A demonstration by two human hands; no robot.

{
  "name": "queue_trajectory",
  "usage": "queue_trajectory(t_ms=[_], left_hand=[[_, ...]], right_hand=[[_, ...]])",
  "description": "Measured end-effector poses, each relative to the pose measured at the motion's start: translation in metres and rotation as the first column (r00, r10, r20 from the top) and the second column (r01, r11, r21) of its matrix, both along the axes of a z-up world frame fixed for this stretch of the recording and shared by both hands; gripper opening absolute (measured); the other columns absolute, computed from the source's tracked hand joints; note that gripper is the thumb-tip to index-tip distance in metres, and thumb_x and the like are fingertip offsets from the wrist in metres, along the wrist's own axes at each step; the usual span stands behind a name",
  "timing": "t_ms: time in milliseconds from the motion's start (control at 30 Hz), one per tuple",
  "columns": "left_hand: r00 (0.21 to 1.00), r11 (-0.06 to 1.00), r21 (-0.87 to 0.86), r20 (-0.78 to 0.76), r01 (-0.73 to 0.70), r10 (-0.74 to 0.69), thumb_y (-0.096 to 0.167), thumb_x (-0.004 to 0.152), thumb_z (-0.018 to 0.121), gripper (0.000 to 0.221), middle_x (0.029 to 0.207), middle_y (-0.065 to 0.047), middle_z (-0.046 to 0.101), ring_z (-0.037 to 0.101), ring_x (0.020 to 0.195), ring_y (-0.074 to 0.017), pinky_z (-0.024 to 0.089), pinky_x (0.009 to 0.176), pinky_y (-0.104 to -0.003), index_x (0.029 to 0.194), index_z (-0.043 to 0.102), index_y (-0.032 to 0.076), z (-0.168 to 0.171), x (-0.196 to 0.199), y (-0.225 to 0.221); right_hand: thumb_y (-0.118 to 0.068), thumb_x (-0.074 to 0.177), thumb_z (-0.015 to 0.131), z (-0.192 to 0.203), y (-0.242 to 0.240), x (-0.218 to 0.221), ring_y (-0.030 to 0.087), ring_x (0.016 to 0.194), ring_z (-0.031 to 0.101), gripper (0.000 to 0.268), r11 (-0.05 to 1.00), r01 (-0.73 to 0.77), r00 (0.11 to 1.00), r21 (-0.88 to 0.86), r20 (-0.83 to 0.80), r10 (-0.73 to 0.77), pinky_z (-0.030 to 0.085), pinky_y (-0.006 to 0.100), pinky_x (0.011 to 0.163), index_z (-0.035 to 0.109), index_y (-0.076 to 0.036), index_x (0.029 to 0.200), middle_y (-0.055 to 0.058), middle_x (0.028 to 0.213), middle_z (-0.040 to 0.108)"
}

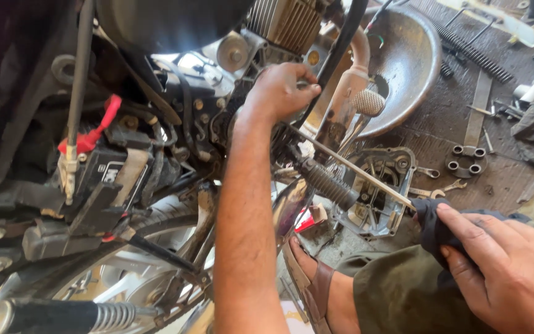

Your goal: The recorder is seen repairing the engine casing and installing a gasket on a motorcycle.

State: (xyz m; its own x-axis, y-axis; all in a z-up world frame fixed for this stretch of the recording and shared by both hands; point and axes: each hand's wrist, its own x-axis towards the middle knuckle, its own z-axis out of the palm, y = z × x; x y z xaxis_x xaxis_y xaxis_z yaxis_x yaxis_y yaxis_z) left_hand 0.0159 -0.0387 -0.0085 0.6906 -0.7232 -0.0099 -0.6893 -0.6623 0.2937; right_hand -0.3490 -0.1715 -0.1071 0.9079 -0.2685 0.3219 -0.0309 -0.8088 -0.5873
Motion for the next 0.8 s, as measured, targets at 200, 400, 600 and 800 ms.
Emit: queue_trajectory(t_ms=[200,400,600,800], left_hand=[[1.0,0.996,0.086,0.009,-0.026,0.025,0.027,0.085,0.076,0.024,0.097,-0.012,0.079,0.076,0.092,-0.0273,0.056,0.09,-0.041,0.106,0.08,0.016,-0.016,0.008,0.001],[0.991,0.995,-0.059,0.109,0.084,-0.077,0.024,0.089,0.075,0.018,0.095,-0.011,0.079,0.076,0.09,-0.0274,0.059,0.086,-0.041,0.103,0.081,0.014,-0.027,0.016,0.009],[0.992,0.997,-0.062,0.12,0.036,-0.028,0.022,0.088,0.075,0.014,0.09,-0.005,0.08,0.078,0.081,-0.0198,0.06,0.08,-0.038,0.1,0.082,0.017,-0.028,0.01,0.005],[0.986,0.995,-0.068,0.157,0.067,-0.055,0.02,0.088,0.074,0.013,0.086,-0.005,0.08,0.077,0.079,-0.0212,0.059,0.08,-0.038,0.099,0.082,0.017,-0.031,0.01,0.007]], right_hand=[[-0.025,0.075,0.078,-0.049,0.003,-0.008,0.028,0.083,0.073,0.064,0.997,0.055,0.982,0.061,-0.182,-0.043,0.057,0.036,0.072,0.067,-0.014,0.137,0.008,0.094,0.074],[-0.011,0.078,0.069,-0.061,0.016,-0.008,0.022,0.096,0.076,0.055,0.897,-0.011,0.999,0.442,0.034,-0.004,0.056,0.033,0.09,0.064,-0.006,0.132,0.008,0.104,0.077],[-0.006,0.092,0.065,-0.114,0.022,-0.039,0.028,0.12,0.073,0.05,0.371,-0.008,0.998,0.929,-0.016,0.061,0.047,0.04,0.109,0.062,0.003,0.141,0.02,0.124,0.077],[-0.003,0.09,0.072,-0.151,0.004,-0.047,0.037,0.11,0.071,0.049,0.058,0.288,0.918,0.956,-0.293,0.266,0.052,0.05,0.099,0.064,0.003,0.138,0.027,0.119,0.073]])
